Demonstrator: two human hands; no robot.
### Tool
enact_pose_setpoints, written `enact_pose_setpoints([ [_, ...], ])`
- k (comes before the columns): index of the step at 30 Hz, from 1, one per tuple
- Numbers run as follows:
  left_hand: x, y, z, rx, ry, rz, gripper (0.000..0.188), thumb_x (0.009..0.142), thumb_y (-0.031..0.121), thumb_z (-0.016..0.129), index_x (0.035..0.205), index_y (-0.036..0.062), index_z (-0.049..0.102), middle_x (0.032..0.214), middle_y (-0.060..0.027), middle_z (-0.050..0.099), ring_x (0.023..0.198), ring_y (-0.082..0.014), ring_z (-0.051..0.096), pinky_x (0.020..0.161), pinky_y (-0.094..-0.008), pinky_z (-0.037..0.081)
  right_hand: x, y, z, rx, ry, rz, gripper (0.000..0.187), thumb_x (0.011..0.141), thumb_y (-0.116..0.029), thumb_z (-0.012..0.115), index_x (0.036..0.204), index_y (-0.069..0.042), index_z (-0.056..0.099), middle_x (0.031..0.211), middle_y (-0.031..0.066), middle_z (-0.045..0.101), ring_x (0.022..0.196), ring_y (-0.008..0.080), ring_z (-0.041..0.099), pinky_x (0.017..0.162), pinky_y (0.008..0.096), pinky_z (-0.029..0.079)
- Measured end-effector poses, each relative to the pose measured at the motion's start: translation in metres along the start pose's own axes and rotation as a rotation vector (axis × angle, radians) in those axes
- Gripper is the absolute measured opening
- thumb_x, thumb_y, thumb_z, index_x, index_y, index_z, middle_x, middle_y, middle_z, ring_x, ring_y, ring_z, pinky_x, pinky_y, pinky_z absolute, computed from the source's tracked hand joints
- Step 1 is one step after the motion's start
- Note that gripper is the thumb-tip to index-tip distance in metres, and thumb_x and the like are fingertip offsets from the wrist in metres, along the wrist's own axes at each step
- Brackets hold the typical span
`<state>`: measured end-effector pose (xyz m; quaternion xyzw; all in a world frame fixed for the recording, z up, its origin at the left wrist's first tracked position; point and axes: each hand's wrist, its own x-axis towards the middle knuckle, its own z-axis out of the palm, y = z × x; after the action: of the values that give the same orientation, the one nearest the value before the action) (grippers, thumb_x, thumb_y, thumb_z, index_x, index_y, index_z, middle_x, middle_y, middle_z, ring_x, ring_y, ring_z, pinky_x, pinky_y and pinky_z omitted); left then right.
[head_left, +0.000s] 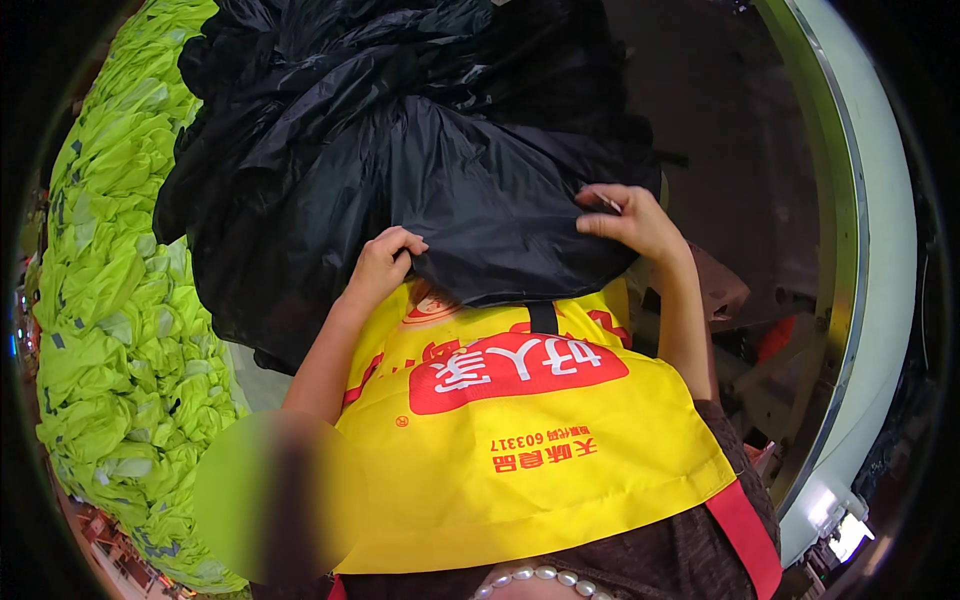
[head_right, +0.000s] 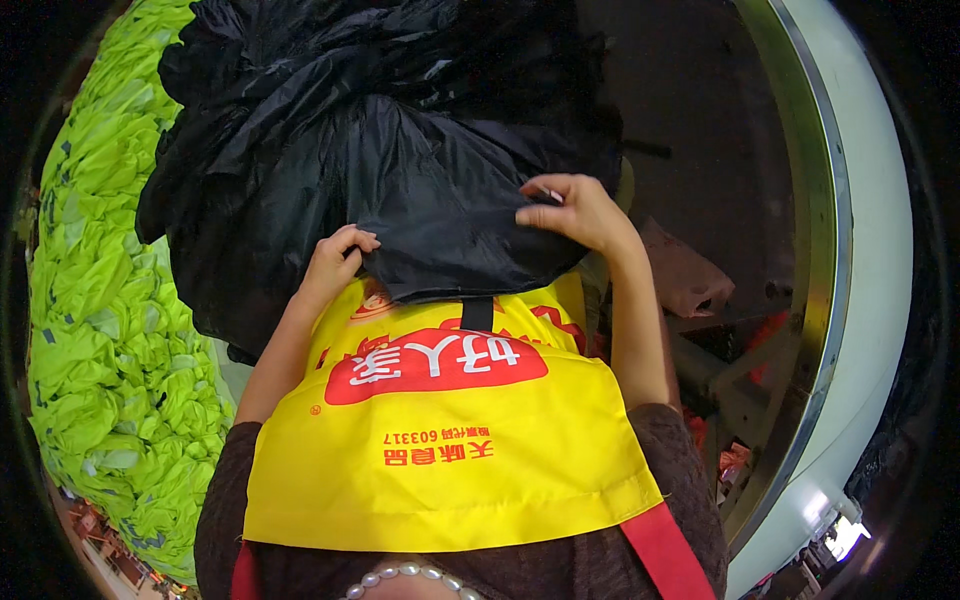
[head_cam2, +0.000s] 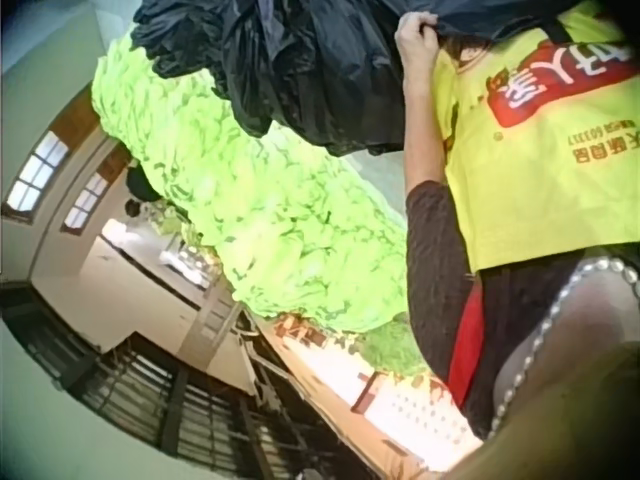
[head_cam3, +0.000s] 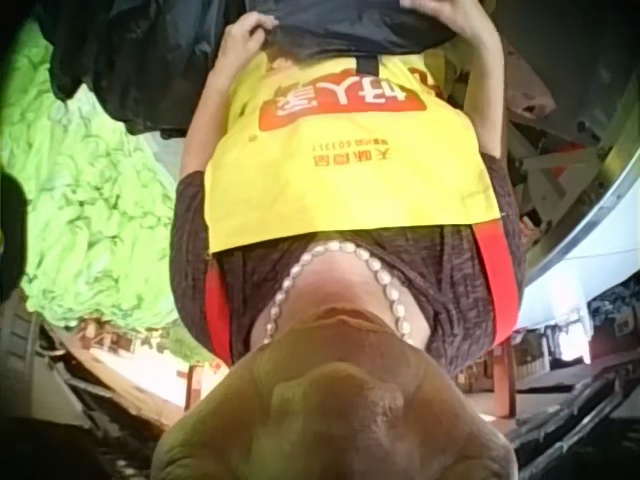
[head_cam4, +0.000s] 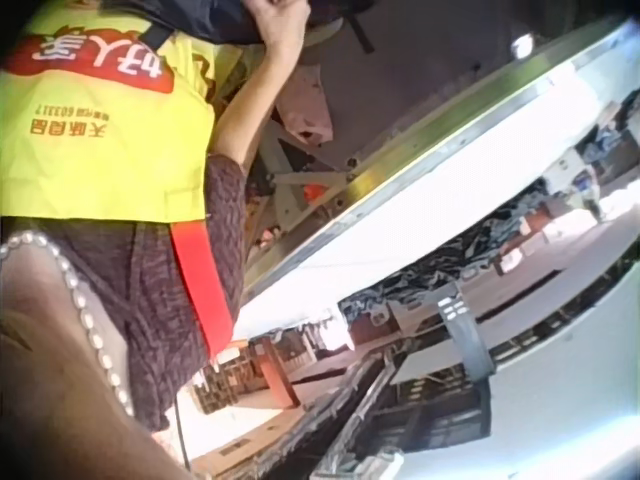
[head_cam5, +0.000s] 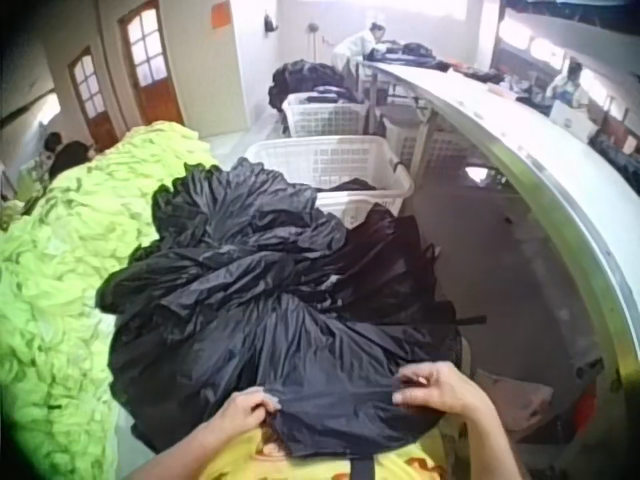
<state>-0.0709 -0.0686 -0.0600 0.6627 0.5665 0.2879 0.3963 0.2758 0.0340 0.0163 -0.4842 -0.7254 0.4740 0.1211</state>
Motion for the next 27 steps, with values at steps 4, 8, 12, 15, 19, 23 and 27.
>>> enact_pose_setpoints([
  [4, 0.001, 0.001, -0.003, 0.181, -0.037, 0.103, 0.021, 0.074, -0.008, 0.048, 0.09, -0.0024, 0.06, 0.089, -0.0133, 0.065, 0.089, -0.0251, 0.062, 0.092, -0.0342, 0.042, -0.032, -0.006, 0.021, 0.025, -0.28, -0.221, 0.041, 0.066, -0.018, 0.077, 0.1, 0.001, 0.064, 0.114, 0.0167, 0.059, 0.095, 0.0249, 0.061, 0.08, 0.0295, 0.048],
  [8, 0.012, 0.002, -0.012, 0.152, -0.256, 0.001, 0.022, 0.075, -0.007, 0.047, 0.091, -0.0024, 0.061, 0.089, -0.0138, 0.065, 0.089, -0.0238, 0.062, 0.091, -0.0334, 0.042, -0.034, 0.013, 0.038, -0.467, -0.163, -0.205, 0.027, 0.072, -0.012, 0.07, 0.095, 0.002, 0.064, 0.11, 0.0153, 0.061, 0.09, 0.0274, 0.062, 0.078, 0.0285, 0.049],
  [12, 0.029, 0.052, -0.012, -0.066, -0.308, -0.177, 0.021, 0.08, 0.008, 0.055, 0.096, -0.0021, 0.063, 0.093, -0.0144, 0.065, 0.087, -0.0223, 0.062, 0.084, -0.0306, 0.045, -0.03, 0.015, 0.04, -0.315, -0.202, -0.117, 0.026, 0.077, -0.017, 0.067, 0.094, 0.002, 0.065, 0.102, 0.0163, 0.063, 0.085, 0.0264, 0.063, 0.078, 0.0303, 0.05],
  [15, 0.037, 0.123, 0.005, -0.035, -0.376, -0.14, 0.03, 0.08, 0.023, 0.061, 0.099, -0.0008, 0.063, 0.093, -0.0152, 0.065, 0.086, -0.0227, 0.062, 0.079, -0.0293, 0.047, -0.03, 0.01, 0.037, -0.224, -0.196, 0.002, 0.025, 0.077, -0.018, 0.067, 0.091, 0.002, 0.065, 0.089, 0.0164, 0.064, 0.074, 0.0276, 0.061, 0.066, 0.0303, 0.049],
  [19, 0.044, 0.125, 0.031, 0.218, -0.649, -0.102, 0.037, 0.078, 0.031, 0.065, 0.1, 0.0012, 0.065, 0.085, -0.0161, 0.065, 0.076, -0.0218, 0.063, 0.069, -0.0288, 0.048, -0.031, 0.0, 0.037, -0.123, -0.114, 0.085, 0.024, 0.079, -0.02, 0.067, 0.091, 0.002, 0.065, 0.084, 0.0157, 0.064, 0.069, 0.0256, 0.061, 0.061, 0.0286, 0.047],
  [23, 0.045, 0.118, 0.03, -0.039, -0.648, -0.488, 0.029, 0.077, 0.028, 0.068, 0.085, 0.0011, 0.064, 0.077, -0.0123, 0.064, 0.069, -0.0146, 0.061, 0.062, -0.0237, 0.046, -0.034, -0.008, 0.044, 0.155, -0.1, 0.078, 0.033, 0.077, -0.02, 0.069, 0.101, 0.002, 0.063, 0.089, 0.0104, 0.065, 0.076, 0.0151, 0.059, 0.067, 0.0243, 0.047],
  [27, 0.029, 0.111, 0.03, -0.036, -0.538, -0.33, 0.024, 0.079, 0.026, 0.067, 0.08, 0.003, 0.058, 0.075, -0.0064, 0.06, 0.067, -0.0096, 0.056, 0.06, -0.0204, 0.043, -0.027, -0.025, 0.066, 0.086, -0.155, -0.029, 0.034, 0.074, -0.02, 0.072, 0.098, 0.002, 0.063, 0.089, 0.0121, 0.063, 0.078, 0.0176, 0.06, 0.068, 0.0247, 0.046],
])
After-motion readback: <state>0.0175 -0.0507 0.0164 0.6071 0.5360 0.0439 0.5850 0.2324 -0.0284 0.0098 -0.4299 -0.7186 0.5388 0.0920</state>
